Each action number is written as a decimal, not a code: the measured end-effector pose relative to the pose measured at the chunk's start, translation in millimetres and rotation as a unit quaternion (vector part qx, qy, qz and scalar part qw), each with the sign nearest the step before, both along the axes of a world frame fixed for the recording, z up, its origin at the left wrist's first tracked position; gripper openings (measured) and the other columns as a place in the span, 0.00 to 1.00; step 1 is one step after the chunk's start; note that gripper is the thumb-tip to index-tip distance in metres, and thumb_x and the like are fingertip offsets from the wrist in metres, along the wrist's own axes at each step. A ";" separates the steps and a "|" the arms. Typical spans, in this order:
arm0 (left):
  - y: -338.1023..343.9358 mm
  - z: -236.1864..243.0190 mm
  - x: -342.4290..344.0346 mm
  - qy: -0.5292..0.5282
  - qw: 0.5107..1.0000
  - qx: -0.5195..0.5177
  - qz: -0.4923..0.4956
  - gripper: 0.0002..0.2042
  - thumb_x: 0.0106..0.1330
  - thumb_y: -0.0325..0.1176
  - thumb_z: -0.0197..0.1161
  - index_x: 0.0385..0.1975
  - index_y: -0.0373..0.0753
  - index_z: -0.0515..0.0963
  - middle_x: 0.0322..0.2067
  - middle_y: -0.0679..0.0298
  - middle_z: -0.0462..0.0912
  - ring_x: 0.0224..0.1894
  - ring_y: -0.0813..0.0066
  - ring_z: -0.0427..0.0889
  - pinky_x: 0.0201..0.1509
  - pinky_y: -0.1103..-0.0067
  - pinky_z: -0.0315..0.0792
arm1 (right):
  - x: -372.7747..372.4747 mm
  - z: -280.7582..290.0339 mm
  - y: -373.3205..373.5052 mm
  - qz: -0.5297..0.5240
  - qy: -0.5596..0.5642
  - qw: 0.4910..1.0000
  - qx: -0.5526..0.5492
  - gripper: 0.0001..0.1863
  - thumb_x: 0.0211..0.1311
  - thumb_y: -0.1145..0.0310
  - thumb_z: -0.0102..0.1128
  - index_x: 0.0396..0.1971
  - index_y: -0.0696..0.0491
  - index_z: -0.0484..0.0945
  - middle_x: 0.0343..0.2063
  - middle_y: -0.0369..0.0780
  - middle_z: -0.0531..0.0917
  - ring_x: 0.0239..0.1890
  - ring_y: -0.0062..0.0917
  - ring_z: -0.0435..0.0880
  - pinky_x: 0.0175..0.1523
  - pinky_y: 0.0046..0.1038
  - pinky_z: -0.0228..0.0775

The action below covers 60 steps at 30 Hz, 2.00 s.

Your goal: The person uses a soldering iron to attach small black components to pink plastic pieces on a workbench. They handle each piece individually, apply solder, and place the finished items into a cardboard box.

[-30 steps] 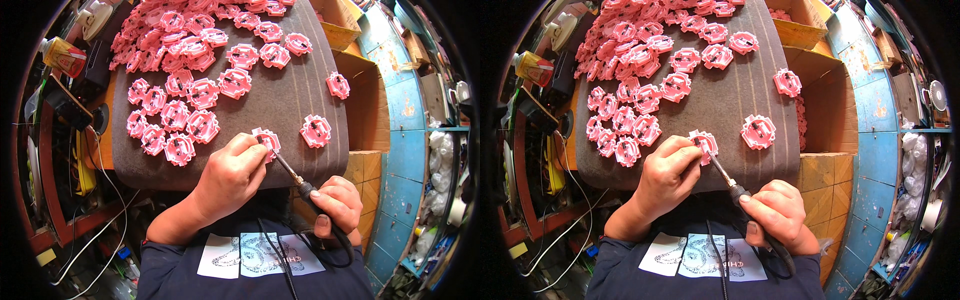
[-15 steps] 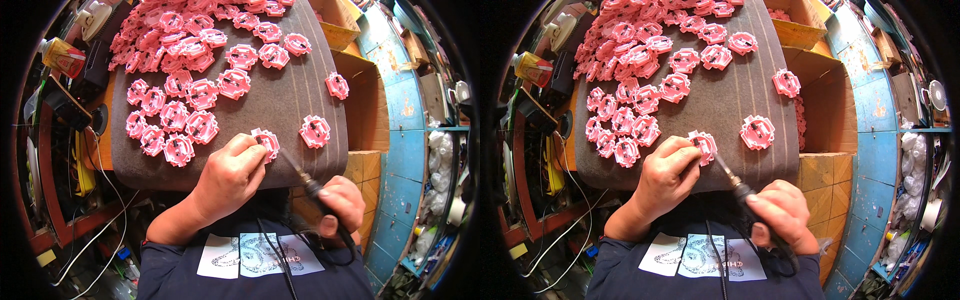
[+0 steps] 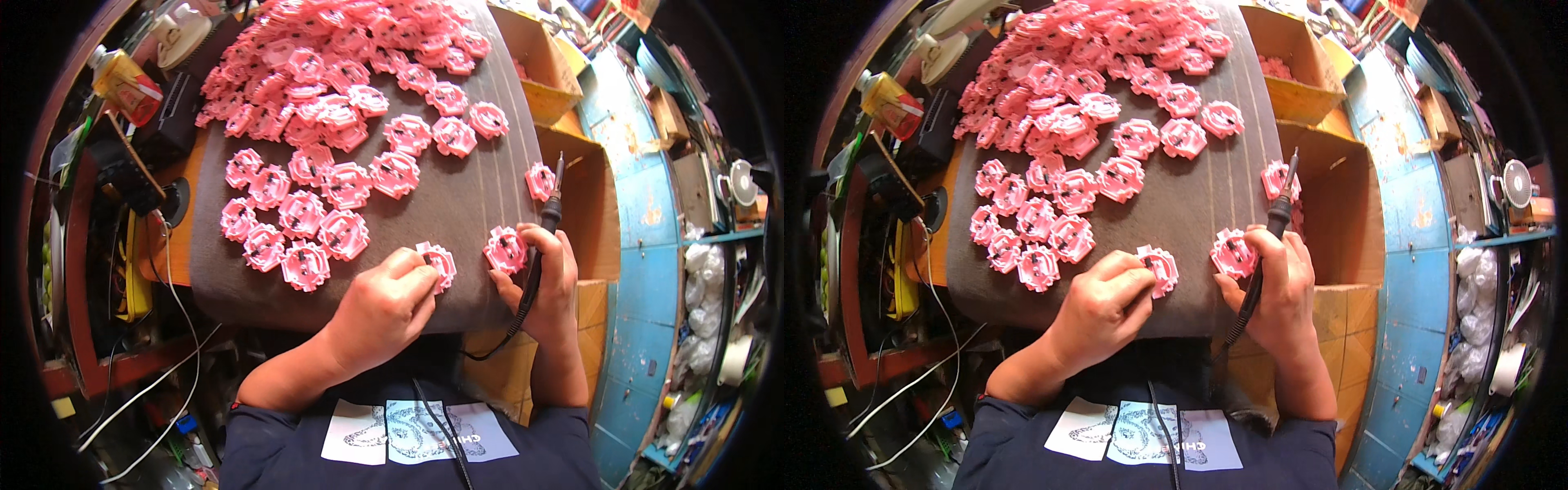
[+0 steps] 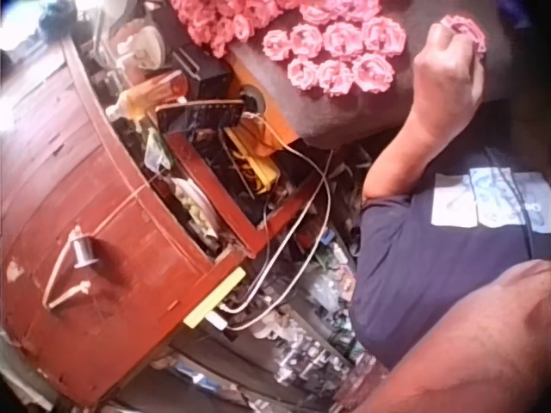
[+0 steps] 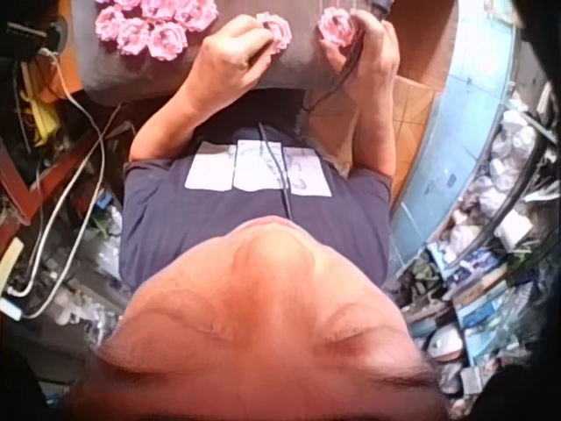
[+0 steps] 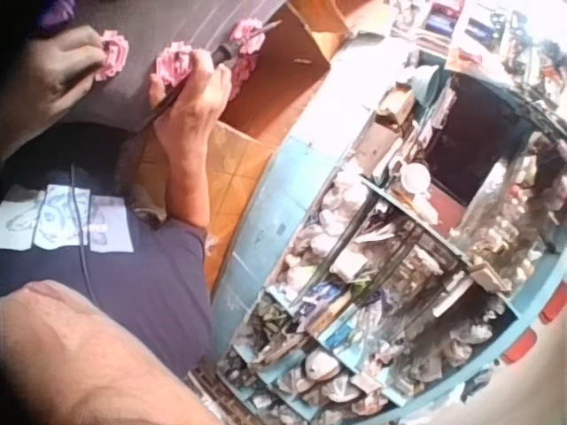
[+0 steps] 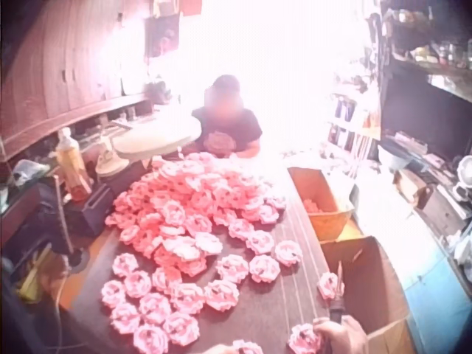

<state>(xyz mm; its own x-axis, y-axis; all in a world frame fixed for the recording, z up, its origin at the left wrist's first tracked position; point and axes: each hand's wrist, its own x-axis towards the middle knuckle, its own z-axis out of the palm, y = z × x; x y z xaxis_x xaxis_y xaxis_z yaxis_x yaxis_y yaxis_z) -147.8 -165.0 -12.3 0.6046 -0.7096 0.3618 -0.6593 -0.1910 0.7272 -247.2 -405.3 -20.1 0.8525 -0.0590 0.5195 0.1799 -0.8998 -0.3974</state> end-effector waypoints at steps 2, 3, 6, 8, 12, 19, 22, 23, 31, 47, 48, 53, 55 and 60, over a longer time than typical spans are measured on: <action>1.5 -1.3 -1.0 0.013 1.000 0.013 -0.005 0.09 0.61 0.20 0.70 0.40 0.34 0.83 0.39 0.52 0.83 0.40 0.52 0.86 0.44 0.66 0.82 | 7.5 4.9 -1.1 0.010 0.018 0.999 0.042 0.35 0.46 0.69 0.81 0.56 0.55 0.73 0.44 0.48 0.85 0.42 0.49 0.82 0.54 0.47 0.73; 0.9 -0.7 -1.0 0.013 1.000 0.008 -0.007 0.09 0.61 0.21 0.70 0.40 0.33 0.83 0.39 0.52 0.83 0.41 0.52 0.87 0.45 0.66 0.82 | 12.3 7.6 -1.9 0.014 0.029 0.998 0.061 0.35 0.46 0.70 0.80 0.56 0.55 0.73 0.44 0.48 0.84 0.42 0.48 0.82 0.54 0.47 0.73; -0.4 -5.6 -1.9 0.005 1.000 -0.016 -0.010 0.09 0.61 0.21 0.70 0.41 0.33 0.82 0.40 0.52 0.83 0.42 0.52 0.87 0.47 0.65 0.83 | 53.8 24.3 -9.2 0.105 -0.058 0.991 0.064 0.34 0.46 0.75 0.77 0.55 0.55 0.73 0.44 0.48 0.84 0.41 0.48 0.82 0.51 0.44 0.76; 0.2 -7.4 -0.1 -0.002 1.000 -0.016 -0.007 0.09 0.62 0.21 0.69 0.41 0.33 0.82 0.40 0.52 0.83 0.43 0.51 0.86 0.47 0.65 0.83 | 95.1 44.4 -5.7 0.147 -0.057 0.986 0.054 0.34 0.46 0.75 0.77 0.56 0.55 0.73 0.46 0.49 0.84 0.46 0.50 0.84 0.55 0.45 0.76; 3.8 -7.8 -1.9 0.016 1.000 -0.011 0.006 0.07 0.63 0.22 0.70 0.40 0.33 0.82 0.38 0.52 0.82 0.40 0.51 0.87 0.43 0.65 0.83 | 183.5 44.3 7.0 0.205 -0.048 0.975 0.077 0.31 0.52 0.72 0.75 0.57 0.54 0.73 0.45 0.52 0.84 0.51 0.53 0.84 0.57 0.45 0.76; -4.3 -10.7 -2.7 -0.008 1.000 -0.024 -0.015 0.07 0.63 0.22 0.69 0.39 0.32 0.82 0.40 0.53 0.82 0.43 0.52 0.86 0.46 0.65 0.83 | 266.1 22.1 -1.7 0.155 0.000 0.988 0.020 0.33 0.54 0.71 0.81 0.58 0.52 0.71 0.48 0.48 0.84 0.54 0.44 0.86 0.58 0.40 0.77; 3.6 -9.7 -1.5 0.003 1.000 0.002 -0.003 0.07 0.63 0.22 0.70 0.39 0.33 0.82 0.38 0.54 0.81 0.39 0.53 0.86 0.44 0.65 0.83 | 248.8 29.1 6.9 0.165 0.007 0.984 0.064 0.28 0.61 0.70 0.77 0.58 0.52 0.72 0.46 0.47 0.85 0.52 0.39 0.86 0.58 0.36 0.77; 3.1 -10.4 -0.6 0.001 1.000 -0.009 0.003 0.07 0.63 0.22 0.70 0.39 0.33 0.82 0.38 0.54 0.81 0.38 0.53 0.86 0.43 0.65 0.84 | 235.7 36.9 6.1 0.178 -0.004 0.982 0.070 0.27 0.62 0.70 0.77 0.57 0.51 0.72 0.44 0.46 0.85 0.50 0.38 0.87 0.57 0.34 0.77; -0.5 -8.5 -1.2 0.011 0.999 -0.034 0.002 0.06 0.63 0.22 0.70 0.38 0.33 0.82 0.38 0.54 0.81 0.37 0.51 0.86 0.42 0.64 0.83 | 162.3 36.1 15.1 0.281 0.021 0.959 0.003 0.33 0.44 0.74 0.79 0.54 0.53 0.75 0.42 0.46 0.84 0.51 0.49 0.82 0.58 0.45 0.75; -10.6 -7.7 3.4 0.011 1.000 -0.009 -0.017 0.08 0.63 0.24 0.71 0.40 0.35 0.83 0.39 0.53 0.83 0.42 0.52 0.86 0.45 0.64 0.82 | 42.1 13.2 -46.5 0.104 -0.060 0.983 0.141 0.32 0.53 0.78 0.76 0.58 0.55 0.71 0.54 0.46 0.83 0.42 0.29 0.84 0.48 0.32 0.77; -15.9 -7.9 5.1 0.015 1.000 -0.018 -0.012 0.05 0.64 0.24 0.70 0.38 0.35 0.82 0.38 0.52 0.82 0.40 0.51 0.85 0.44 0.63 0.82 | 26.6 15.7 -46.9 0.112 -0.058 0.973 0.193 0.33 0.53 0.82 0.75 0.58 0.55 0.69 0.57 0.46 0.82 0.45 0.24 0.83 0.52 0.29 0.77; -77.1 -14.6 19.4 0.002 0.998 -0.051 -0.024 0.04 0.68 0.26 0.67 0.35 0.34 0.79 0.34 0.50 0.80 0.38 0.47 0.83 0.44 0.60 0.80 | -49.9 -9.3 -42.3 -0.014 -0.065 0.971 0.231 0.34 0.55 0.79 0.73 0.60 0.54 0.66 0.62 0.52 0.77 0.54 0.31 0.82 0.62 0.35 0.76; -106.7 -20.7 30.5 -0.019 0.999 -0.031 -0.012 0.04 0.69 0.27 0.66 0.36 0.34 0.79 0.34 0.50 0.80 0.39 0.46 0.83 0.44 0.59 0.80 | -58.6 -20.4 -27.4 -0.026 -0.075 0.967 0.243 0.33 0.55 0.78 0.75 0.59 0.54 0.67 0.61 0.53 0.79 0.58 0.35 0.82 0.64 0.38 0.75; -139.3 -19.6 49.5 -0.029 0.990 -0.136 -0.014 0.08 0.68 0.25 0.66 0.45 0.34 0.83 0.43 0.48 0.82 0.45 0.46 0.85 0.49 0.61 0.80 | -46.0 -24.9 6.3 -0.053 -0.050 0.982 0.173 0.29 0.57 0.70 0.77 0.56 0.54 0.71 0.56 0.55 0.82 0.51 0.48 0.85 0.57 0.46 0.78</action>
<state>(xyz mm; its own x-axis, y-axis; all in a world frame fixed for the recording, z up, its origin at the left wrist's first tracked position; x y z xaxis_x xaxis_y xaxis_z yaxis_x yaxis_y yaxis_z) -98.3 -304.3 -31.8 0.5581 -0.5976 0.5757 -0.7040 0.0264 0.7097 -293.2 -399.0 -45.0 0.7775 -0.3322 0.5340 0.1471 -0.7295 -0.6680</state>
